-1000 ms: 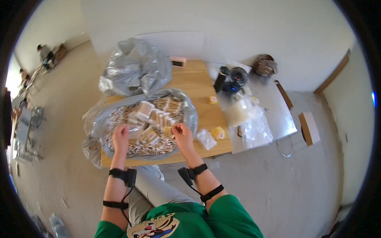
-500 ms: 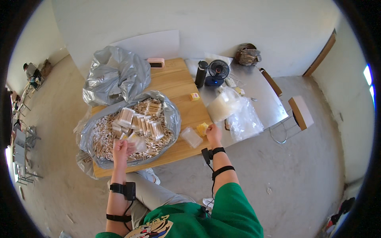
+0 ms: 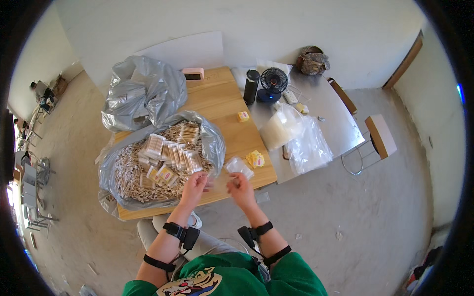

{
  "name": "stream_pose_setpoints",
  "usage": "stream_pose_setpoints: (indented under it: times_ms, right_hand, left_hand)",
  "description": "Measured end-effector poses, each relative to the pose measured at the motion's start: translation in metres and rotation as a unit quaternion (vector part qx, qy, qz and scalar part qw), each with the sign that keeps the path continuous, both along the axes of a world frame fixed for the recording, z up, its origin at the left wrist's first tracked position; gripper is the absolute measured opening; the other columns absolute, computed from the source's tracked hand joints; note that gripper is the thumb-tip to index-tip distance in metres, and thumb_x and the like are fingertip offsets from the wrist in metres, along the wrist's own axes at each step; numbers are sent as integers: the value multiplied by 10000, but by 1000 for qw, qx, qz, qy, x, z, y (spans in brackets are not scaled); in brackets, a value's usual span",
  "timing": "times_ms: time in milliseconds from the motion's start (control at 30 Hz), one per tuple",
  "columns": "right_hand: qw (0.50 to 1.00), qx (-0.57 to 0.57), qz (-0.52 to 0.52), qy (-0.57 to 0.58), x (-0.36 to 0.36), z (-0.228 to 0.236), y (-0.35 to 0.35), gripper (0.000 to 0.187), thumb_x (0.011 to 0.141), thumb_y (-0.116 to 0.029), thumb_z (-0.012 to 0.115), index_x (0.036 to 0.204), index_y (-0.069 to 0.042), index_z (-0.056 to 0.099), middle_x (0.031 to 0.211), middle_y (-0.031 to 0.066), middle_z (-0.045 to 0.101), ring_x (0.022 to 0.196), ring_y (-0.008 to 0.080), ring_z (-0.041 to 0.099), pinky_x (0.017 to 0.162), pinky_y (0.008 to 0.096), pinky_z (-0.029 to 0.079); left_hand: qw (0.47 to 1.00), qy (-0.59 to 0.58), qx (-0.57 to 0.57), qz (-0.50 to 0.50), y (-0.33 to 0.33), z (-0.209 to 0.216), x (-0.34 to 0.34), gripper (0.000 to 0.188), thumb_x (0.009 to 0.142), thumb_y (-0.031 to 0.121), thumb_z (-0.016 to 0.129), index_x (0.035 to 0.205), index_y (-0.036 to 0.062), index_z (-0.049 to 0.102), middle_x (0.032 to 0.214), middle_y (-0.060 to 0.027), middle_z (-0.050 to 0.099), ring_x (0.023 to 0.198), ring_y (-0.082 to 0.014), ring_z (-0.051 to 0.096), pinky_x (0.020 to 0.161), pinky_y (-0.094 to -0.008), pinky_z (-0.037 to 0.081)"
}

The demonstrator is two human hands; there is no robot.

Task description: Packing bundles of cotton swabs into small plastic bags.

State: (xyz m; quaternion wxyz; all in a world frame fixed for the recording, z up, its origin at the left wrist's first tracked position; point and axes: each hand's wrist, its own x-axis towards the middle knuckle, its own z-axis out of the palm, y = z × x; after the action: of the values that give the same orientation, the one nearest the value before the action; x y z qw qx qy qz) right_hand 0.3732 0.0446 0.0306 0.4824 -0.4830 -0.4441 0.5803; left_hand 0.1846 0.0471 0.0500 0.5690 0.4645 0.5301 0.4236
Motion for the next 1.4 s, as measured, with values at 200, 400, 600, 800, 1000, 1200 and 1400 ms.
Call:
stream_pose_setpoints:
  times_ms: [200, 400, 600, 800, 1000, 1200, 1400]
  right_hand:
    - [978, -24, -202, -44, 46, -62, 42, 247, 817, -17, 594, 1035, -38, 480, 634, 25, 538, 518, 117, 543, 436, 247, 417]
    - [813, 31, -187, -551, 24, -39, 45, 375, 769, -148, 665, 1089, -38, 502, 1053, 167, 551, 1030, 281, 551, 788, 418, 458]
    - [725, 263, -17, -636, 2, -34, 48, 522, 815, -260, 582, 1287, -83, 444, 1362, 152, 389, 1307, 306, 302, 1055, 494, 224]
    - [705, 216, 74, -671, -8, -62, 50, 575, 883, -389, 441, 1373, -103, 351, 1442, 105, 300, 1353, 271, 221, 1092, 497, 124]
    - [693, 189, 108, -687, -14, -60, 54, 596, 885, -405, 426, 1384, -95, 326, 1460, 103, 264, 1364, 278, 189, 1091, 505, 117]
    - [795, 214, -23, -567, 3, -55, 59, 484, 846, -218, 549, 1292, -71, 432, 1347, 149, 415, 1297, 322, 305, 1058, 438, 244]
    - [924, 180, 43, -335, -67, 29, 22, 262, 870, -143, 577, 1092, -8, 545, 991, 126, 602, 869, 235, 586, 758, 336, 475]
  left_hand:
    - [992, 30, 15, 119, 8, -6, -41, 204, 953, 158, 448, 1085, 13, 505, 940, -95, 639, 759, -124, 616, 607, -220, 494]
    - [973, 61, 38, 218, 4, -9, -93, 194, 946, 157, 466, 1085, 31, 516, 894, -67, 630, 740, -105, 606, 590, -215, 483]
    - [878, 373, 148, 260, 9, -21, -126, 240, 778, 132, 642, 978, 27, 559, 879, -120, 591, 797, -281, 576, 690, -349, 459]
    - [834, 496, 133, 202, 7, -7, -125, 365, 691, 176, 720, 995, 50, 560, 1039, -123, 540, 1023, -318, 488, 857, -399, 409]
    - [815, 535, 145, 165, 13, -10, -119, 416, 657, 185, 744, 994, 33, 553, 1068, -131, 524, 1087, -316, 450, 906, -401, 380]
    - [895, 374, 46, 240, 14, -1, -134, 366, 667, 198, 755, 893, 19, 530, 892, -138, 568, 875, -332, 550, 753, -389, 442]
    - [944, -113, -20, 311, -2, 13, -138, 260, 854, 129, 628, 1022, -1, 478, 887, -58, 594, 792, -98, 562, 691, -246, 452]
